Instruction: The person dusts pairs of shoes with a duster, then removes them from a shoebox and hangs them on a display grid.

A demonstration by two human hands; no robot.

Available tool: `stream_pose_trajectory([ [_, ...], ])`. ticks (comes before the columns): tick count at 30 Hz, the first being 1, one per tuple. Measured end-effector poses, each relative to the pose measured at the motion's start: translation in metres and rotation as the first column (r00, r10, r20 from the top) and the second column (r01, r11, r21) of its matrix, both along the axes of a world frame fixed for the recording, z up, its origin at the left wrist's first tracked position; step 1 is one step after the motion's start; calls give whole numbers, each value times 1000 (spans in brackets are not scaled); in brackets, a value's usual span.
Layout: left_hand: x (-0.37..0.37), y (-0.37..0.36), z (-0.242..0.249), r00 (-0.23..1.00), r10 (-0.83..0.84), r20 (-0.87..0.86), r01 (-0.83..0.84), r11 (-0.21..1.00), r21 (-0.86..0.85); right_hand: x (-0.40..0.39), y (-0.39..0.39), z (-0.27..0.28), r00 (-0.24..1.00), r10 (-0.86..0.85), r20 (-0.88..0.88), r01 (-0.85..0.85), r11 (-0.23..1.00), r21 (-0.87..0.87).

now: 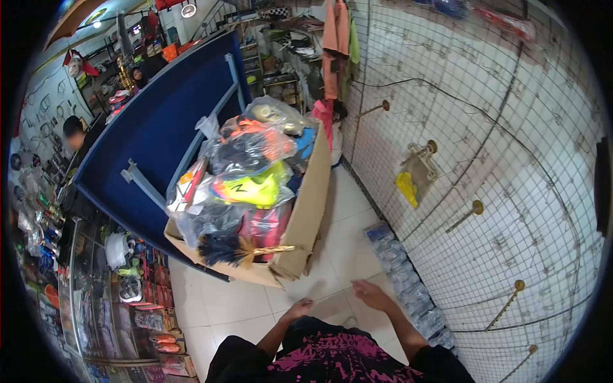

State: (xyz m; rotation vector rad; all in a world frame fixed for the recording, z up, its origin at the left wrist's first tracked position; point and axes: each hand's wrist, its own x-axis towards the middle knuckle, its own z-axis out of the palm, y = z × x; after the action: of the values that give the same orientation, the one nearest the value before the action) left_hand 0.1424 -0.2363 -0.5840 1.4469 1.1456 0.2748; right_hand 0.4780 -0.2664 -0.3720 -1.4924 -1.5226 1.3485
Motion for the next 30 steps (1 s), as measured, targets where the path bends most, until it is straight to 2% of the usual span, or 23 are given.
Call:
stream_pose_trajectory([
  [1, 13, 9, 57, 998, -44, 34, 46, 998, -35, -22, 23, 33, 999, 1, -35, 1, 997, 72],
  [3, 15, 32, 131, 929, -369, 25, 369, 929, 11, -67, 65, 80, 998, 21, 56, -39, 940, 339],
  [5, -2, 47, 189, 875, -482, 56, 483, 875, -14, -119, 98, 134, 987, -41, 155, -47, 850, 525],
  [7, -30, 61, 250, 800, -598, 51, 601, 796, -74, -164, 126, 159, 954, -46, 297, -155, 771, 617],
  [9, -67, 81, 272, 696, -700, 163, 707, 707, 19, -205, 147, 157, 898, -130, 420, -239, 658, 715],
  [10, -88, 87, 286, 632, -744, 217, 751, 657, 64, -218, 152, 148, 839, -107, 533, -322, 693, 645],
  [11, -106, 96, 320, 610, -751, 251, 764, 642, 63, -228, 157, 140, 768, -77, 636, -396, 723, 566],
  [12, -126, 105, 345, 621, -735, 272, 731, 669, 137, -235, 164, 133, 683, -43, 729, -463, 746, 478],
  [14, -170, 123, 387, 635, -704, 319, 644, 710, 284, -242, 166, 126, 741, -117, 661, -400, 713, 575],
  [16, -224, 138, 422, 763, -521, 382, 421, 850, 317, -238, 158, 140, 774, -169, 610, -349, 690, 635],
  [17, -257, 145, 409, 784, -304, 541, 150, 939, 309, -234, 154, 147, 785, -196, 588, -308, 700, 644],
  [18, -286, 149, 395, 726, -78, 683, -130, 960, 248, -228, 148, 154, 793, -221, 568, -268, 711, 650],
  [19, -297, 156, 412, 739, 154, 656, -433, 854, 287, -222, 143, 159, 799, -247, 548, -227, 720, 656],
  [20, -306, 163, 429, 674, 376, 637, -680, 653, 334, -214, 139, 161, 801, -263, 538, -175, 756, 630],
  [21, -329, 179, 413, 634, 502, 588, -767, 503, 398, -207, 133, 163, 801, -281, 529, -122, 788, 603],
  [22, -350, 197, 390, 569, 619, 542, -816, 341, 467, -201, 127, 161, 800, -300, 519, -66, 816, 574],
  [24, -364, 206, 369, 697, 675, 243, -623, 404, 670, -188, 119, 132, 881, -349, 319, 136, 832, 537],
  [25, -368, 207, 362, 746, 666, -9, -419, 480, 771, -188, 115, 126, 901, -377, 216, 230, 835, 501],
  [28, -358, 202, 342, 792, 562, -238, -175, 582, 794, -193, 107, 118, 896, -444, -8, 412, 825, 388],
  [29, -352, 203, 336, 826, 559, -70, -329, 578, 747, -194, 107, 117, 891, -454, 8, 418, 828, 374],
  [30, -351, 206, 334, 802, 589, -103, -332, 581, 743, -196, 108, 117, 885, -465, 24, 426, 830, 361],
])
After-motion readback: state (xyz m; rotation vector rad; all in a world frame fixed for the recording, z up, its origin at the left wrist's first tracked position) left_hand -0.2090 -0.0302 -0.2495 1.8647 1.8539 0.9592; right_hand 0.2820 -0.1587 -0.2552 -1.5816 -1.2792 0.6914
